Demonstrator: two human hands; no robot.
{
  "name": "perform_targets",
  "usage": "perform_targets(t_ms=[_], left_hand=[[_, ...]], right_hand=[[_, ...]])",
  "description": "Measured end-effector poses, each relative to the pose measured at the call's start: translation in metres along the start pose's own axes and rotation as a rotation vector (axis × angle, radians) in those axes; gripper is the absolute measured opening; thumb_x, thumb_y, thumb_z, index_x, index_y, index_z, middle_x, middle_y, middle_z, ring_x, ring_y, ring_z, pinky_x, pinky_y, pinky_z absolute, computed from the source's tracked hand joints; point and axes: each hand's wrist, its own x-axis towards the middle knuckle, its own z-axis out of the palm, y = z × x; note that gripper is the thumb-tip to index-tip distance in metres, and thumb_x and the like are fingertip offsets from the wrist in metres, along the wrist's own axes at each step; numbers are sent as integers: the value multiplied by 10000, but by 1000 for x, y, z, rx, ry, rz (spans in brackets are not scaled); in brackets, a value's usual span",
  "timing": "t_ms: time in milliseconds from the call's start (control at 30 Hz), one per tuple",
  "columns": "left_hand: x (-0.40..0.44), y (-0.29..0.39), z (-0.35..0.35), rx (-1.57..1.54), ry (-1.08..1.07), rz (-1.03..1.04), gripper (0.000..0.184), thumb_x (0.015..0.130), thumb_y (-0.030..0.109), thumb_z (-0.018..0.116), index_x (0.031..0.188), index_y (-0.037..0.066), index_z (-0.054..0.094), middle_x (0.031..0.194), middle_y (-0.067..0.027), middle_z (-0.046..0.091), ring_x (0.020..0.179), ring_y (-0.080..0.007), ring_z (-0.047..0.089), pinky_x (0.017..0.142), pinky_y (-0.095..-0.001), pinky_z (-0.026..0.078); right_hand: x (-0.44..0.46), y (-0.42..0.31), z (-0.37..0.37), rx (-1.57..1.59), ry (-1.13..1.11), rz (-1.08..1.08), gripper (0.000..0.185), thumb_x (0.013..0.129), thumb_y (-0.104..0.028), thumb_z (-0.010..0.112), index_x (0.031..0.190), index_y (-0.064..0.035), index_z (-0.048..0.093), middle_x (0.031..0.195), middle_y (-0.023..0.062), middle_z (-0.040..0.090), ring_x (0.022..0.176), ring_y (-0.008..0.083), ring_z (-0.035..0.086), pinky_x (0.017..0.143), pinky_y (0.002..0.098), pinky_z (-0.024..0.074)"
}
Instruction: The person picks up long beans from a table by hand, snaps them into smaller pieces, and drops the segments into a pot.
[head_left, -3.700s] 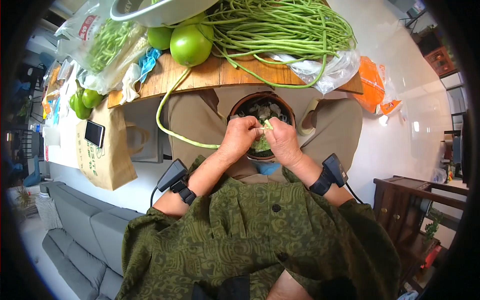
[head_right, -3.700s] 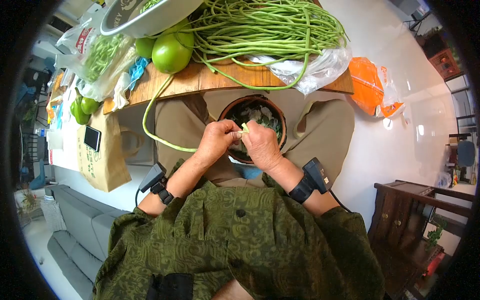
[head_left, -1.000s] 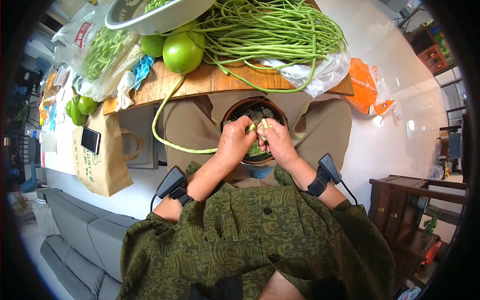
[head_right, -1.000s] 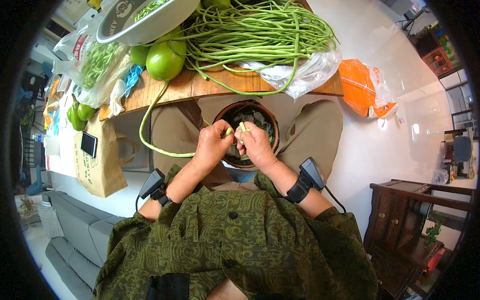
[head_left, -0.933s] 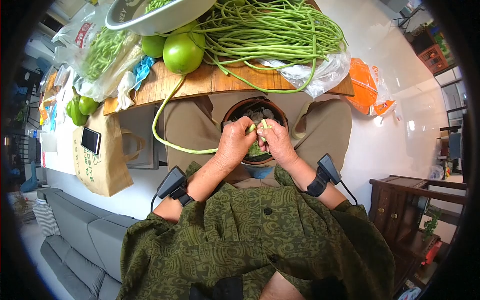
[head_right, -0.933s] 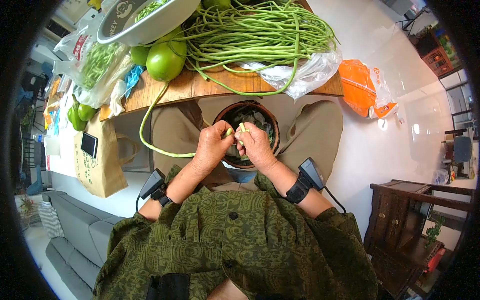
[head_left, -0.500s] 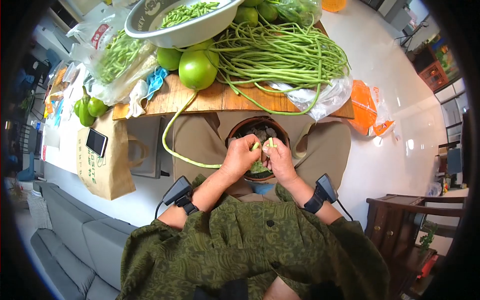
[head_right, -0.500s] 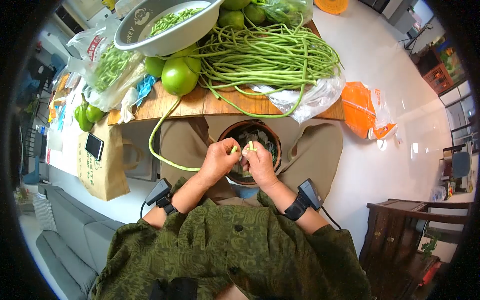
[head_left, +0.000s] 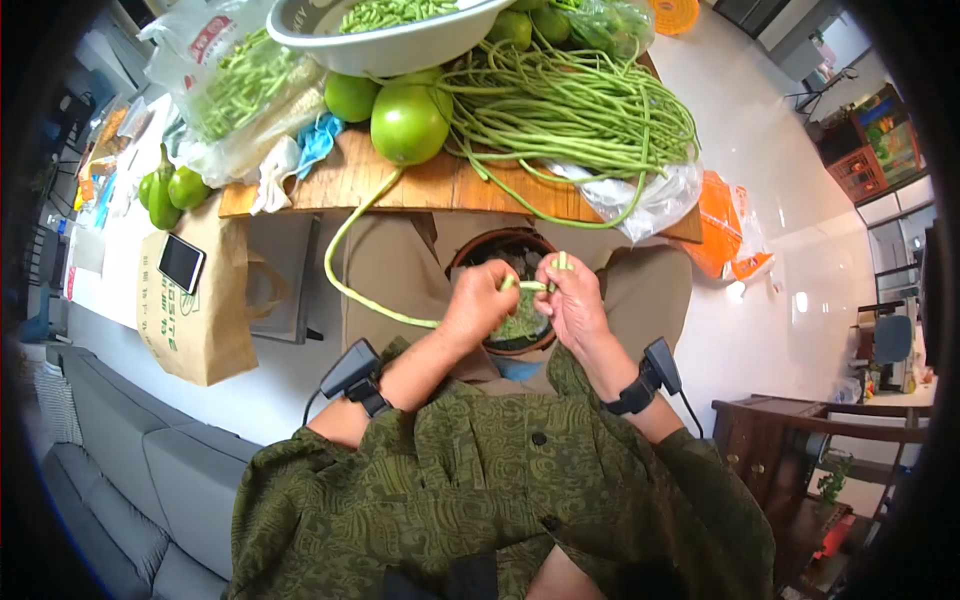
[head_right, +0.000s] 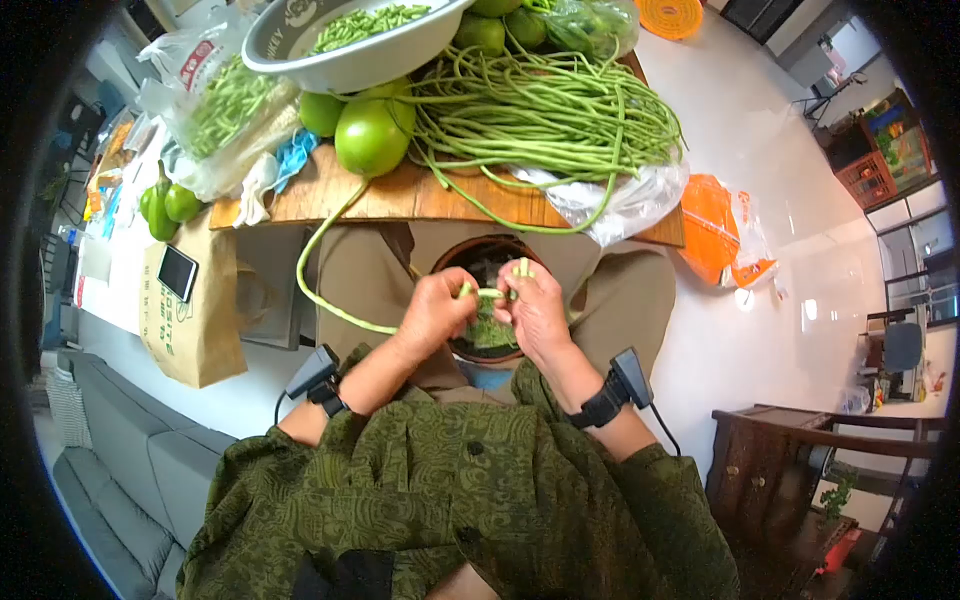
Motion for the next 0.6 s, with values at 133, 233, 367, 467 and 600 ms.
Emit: perform_targets(t_ms=[133, 233, 367, 467, 600], left_hand=[[-3, 15, -8, -188, -136, -86, 39, 791, 34, 500, 790, -4, 510, 574, -35, 537, 394, -52, 415, 353, -203, 301], [0, 8, -12, -157, -149, -25, 46, 799, 51, 506, 786, 7, 509, 590, -28, 541, 416, -44, 414, 366, -194, 297], [2, 6, -13, -94, -73, -2, 61, 808, 77, 513, 783, 22, 516, 589, -7, 532, 448, -32, 405, 384, -192, 298], [5, -2, -14, 27, -10, 134, 59, 805, 80, 514, 783, 26, 524, 586, 2, 524, 452, -36, 410, 388, -197, 305], [6, -7, -14, 51, -43, 126, 51, 798, 82, 521, 778, 36, 533, 568, 10, 510, 441, -37, 405, 382, -203, 305]], right_hand=[[-1, 18, 6, 19, -72, 109, 111, 872, -164, 501, 884, -53, 495, 735, 28, 525, 569, 121, 515, 477, 261, 429], [1, 16, 9, 102, -103, 156, 139, 878, -190, 503, 895, -52, 496, 750, 35, 526, 597, 133, 518, 509, 274, 437], [0, 15, 9, 146, -165, 165, 150, 881, -191, 497, 916, -46, 492, 778, 48, 526, 645, 142, 520, 540, 290, 439], [0, 12, 11, 102, -174, 140, 104, 861, -131, 505, 921, -48, 490, 780, 44, 521, 654, 139, 519, 533, 279, 437], [3, 18, 4, 45, -196, 97, 88, 850, -92, 504, 926, -58, 479, 789, 36, 519, 678, 139, 522, 534, 269, 437]])
